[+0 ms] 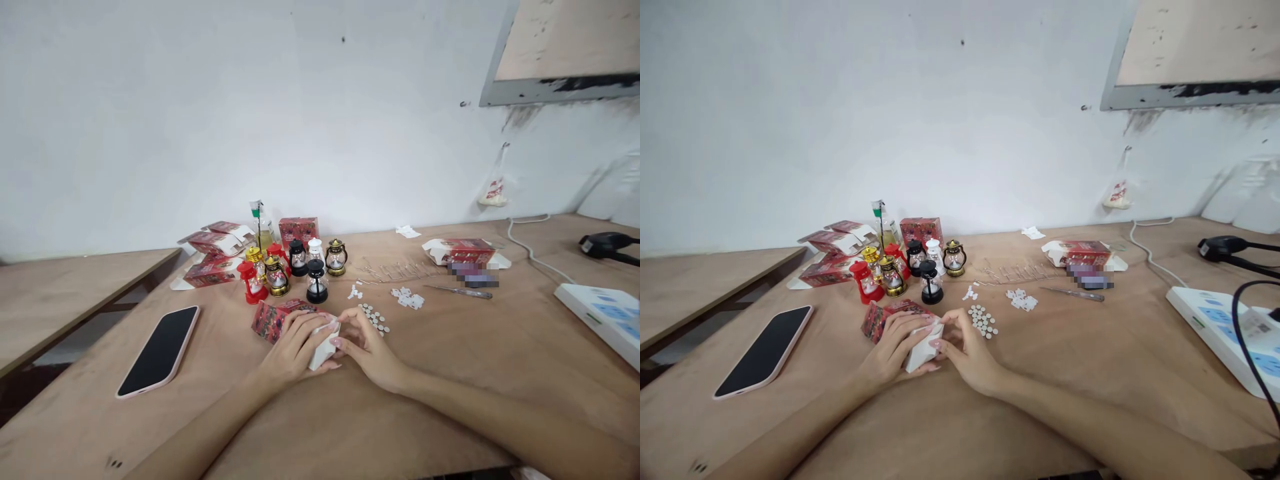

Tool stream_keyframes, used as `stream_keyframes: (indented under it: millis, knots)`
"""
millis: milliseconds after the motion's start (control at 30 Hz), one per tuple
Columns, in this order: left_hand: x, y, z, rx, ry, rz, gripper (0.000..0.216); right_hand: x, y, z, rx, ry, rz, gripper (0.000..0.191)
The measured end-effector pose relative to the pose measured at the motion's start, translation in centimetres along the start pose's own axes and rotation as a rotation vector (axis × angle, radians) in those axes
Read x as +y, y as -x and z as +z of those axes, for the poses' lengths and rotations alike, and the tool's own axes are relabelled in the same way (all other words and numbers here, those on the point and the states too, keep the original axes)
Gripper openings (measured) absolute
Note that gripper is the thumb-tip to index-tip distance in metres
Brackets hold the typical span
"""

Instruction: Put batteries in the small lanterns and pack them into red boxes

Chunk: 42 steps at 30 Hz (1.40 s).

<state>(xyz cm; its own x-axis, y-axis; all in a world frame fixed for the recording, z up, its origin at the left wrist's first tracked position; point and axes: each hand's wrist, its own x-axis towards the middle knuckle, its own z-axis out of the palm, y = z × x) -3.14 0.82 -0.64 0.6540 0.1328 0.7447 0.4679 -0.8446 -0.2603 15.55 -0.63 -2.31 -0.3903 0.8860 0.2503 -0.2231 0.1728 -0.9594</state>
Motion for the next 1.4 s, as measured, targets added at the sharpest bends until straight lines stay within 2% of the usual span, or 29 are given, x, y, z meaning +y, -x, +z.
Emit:
stream_keyframes:
  millis: [133,233,400,833,1067,1167,1267,1333,1400]
  knots:
    - [-0.1,0.0,0.0,0.011,0.003,-0.016,0.051,0.0,0.2,-0.2,-0.014,0.036,-0.04,0.024]
    - [-0.1,0.0,0.0,0.021,0.001,-0.018,0.049,-0.2,0.4,-0.2,-0.013,0.036,-0.059,0.029]
    - [0.2,-0.2,-0.1,0.024,-0.005,-0.012,0.048,-0.1,0.5,-0.2,-0.011,0.038,-0.056,0.035]
    - [0.2,-0.2,-0.1,0.011,-0.012,0.01,0.044,-0.5,0.8,-0.4,-0.012,0.171,-0.065,0.029]
    - [0.7,-0.4,-0.3,-0.001,0.012,0.024,0.044,0.2,0.8,-0.4,0.022,0.186,-0.051,0.037]
    - [1.0,-0.6,-0.5,0.034,0.047,0.019,0.046,0.0,0.6,-0.6,-0.047,0.09,-0.016,0.042]
    - [1.5,-0.5,-0.6,0.121,0.086,0.057,0.04,-0.5,0.5,-1.0,-0.211,-0.052,0.054,0.06]
    - [2.0,-0.3,-0.6,0.16,0.1,0.073,0.033,-0.8,0.5,-1.2,-0.317,-0.159,0.143,0.073]
    - [2.6,-0.1,-0.7,0.187,0.103,0.106,0.027,-1.0,0.5,-1.3,-0.363,-0.29,0.248,0.075]
